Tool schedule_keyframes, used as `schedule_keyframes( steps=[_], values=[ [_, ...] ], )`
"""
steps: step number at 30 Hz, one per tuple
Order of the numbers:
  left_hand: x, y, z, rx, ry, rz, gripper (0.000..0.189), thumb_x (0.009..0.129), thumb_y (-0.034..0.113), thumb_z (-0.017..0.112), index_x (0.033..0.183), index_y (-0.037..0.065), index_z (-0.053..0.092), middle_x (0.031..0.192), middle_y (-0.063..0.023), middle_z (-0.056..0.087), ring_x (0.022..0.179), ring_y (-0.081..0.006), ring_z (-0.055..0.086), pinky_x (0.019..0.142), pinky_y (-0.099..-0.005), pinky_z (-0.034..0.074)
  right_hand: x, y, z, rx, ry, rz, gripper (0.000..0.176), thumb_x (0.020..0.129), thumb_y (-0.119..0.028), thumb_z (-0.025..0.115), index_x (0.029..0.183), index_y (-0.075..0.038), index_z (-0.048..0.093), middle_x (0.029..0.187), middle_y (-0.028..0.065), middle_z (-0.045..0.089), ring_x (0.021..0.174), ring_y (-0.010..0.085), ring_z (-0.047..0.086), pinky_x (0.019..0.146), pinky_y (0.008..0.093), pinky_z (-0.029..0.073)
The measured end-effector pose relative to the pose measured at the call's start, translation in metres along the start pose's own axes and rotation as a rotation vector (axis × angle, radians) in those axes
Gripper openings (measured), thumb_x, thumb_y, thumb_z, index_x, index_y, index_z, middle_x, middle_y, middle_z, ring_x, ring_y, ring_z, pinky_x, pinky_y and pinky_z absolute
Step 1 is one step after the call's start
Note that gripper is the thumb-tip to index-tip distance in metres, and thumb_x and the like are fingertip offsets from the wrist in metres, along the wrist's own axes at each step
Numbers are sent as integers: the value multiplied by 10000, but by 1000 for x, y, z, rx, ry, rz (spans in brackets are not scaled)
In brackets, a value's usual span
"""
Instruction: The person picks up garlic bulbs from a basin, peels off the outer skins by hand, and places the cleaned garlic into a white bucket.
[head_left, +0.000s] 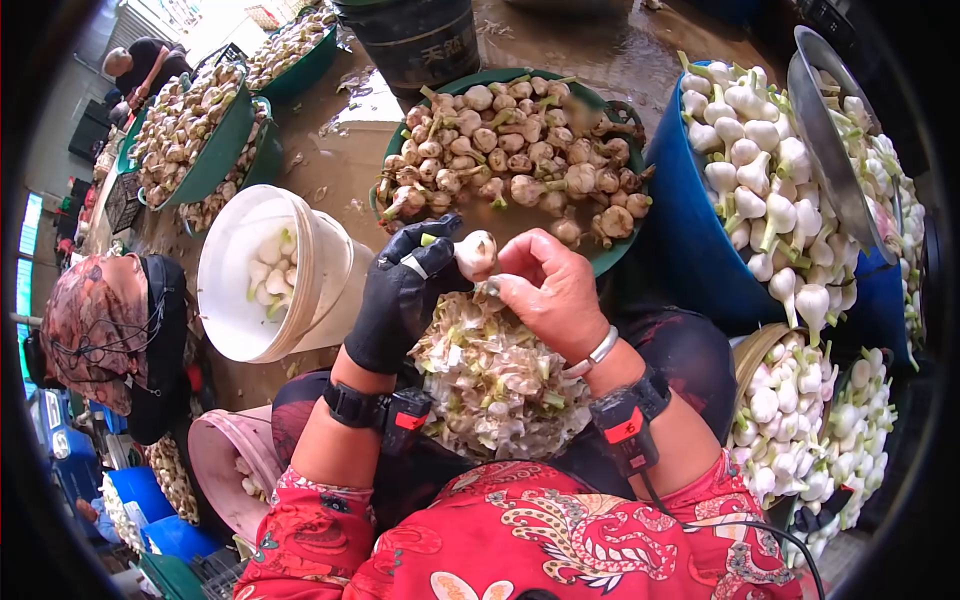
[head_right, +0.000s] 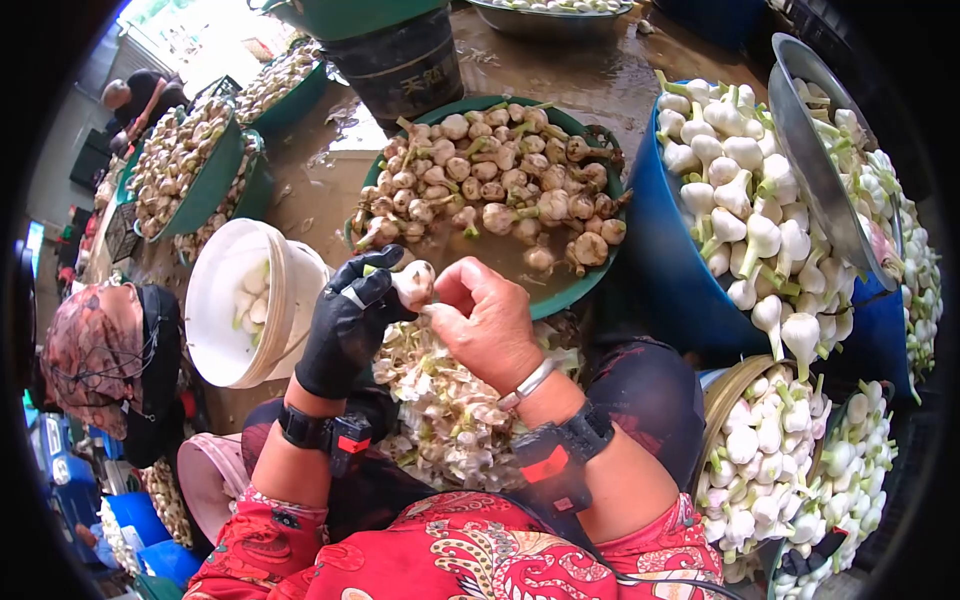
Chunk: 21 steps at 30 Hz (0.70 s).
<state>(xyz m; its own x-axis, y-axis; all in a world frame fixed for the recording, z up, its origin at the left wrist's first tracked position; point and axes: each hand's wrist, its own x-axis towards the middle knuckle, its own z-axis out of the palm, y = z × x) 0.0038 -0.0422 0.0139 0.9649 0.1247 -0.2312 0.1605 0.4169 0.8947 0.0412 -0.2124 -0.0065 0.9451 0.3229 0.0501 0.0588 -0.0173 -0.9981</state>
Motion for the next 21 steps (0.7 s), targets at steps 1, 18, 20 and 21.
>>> schedule_keyframes(
  steps=[1, 18, 20, 21],
  values=[
    [1, -1, 1, -3, -1, -3, 305, 932, 174, 527, 1158, -29, 545, 992, -120, 609, 873, -204, 631, 757, -349, 553, 1, 0, 2, -3, 1, 3, 103, 736, -5, 629, 835, -21, 606, 708, 60, 611, 622, 117, 586, 596, 265, 488],
    [0, -20, -4, 849, -45, 490, 106, 835, 76, 658, 901, 6, 615, 782, -69, 622, 681, -128, 584, 627, -290, 463, 6, 13, 9, -287, 193, -169, 53, 760, -31, 560, 717, -4, 576, 687, 172, 599, 626, 331, 595, 585, 380, 480],
    [-2, -17, -4, 819, -43, 436, 101, 839, 73, 654, 902, 3, 617, 794, -67, 629, 718, -125, 594, 648, -285, 469, 8, 10, 7, -271, 182, -180, 54, 755, -31, 552, 711, -4, 570, 680, 170, 595, 621, 334, 592, 579, 383, 478],
    [-4, -14, -3, 788, -41, 383, 97, 843, 70, 651, 904, 0, 619, 807, -65, 636, 754, -123, 604, 669, -280, 476, 9, 8, 6, -284, 187, -169, 54, 752, -33, 550, 711, -6, 572, 676, 170, 594, 618, 333, 591, 576, 380, 478]
  ],
)
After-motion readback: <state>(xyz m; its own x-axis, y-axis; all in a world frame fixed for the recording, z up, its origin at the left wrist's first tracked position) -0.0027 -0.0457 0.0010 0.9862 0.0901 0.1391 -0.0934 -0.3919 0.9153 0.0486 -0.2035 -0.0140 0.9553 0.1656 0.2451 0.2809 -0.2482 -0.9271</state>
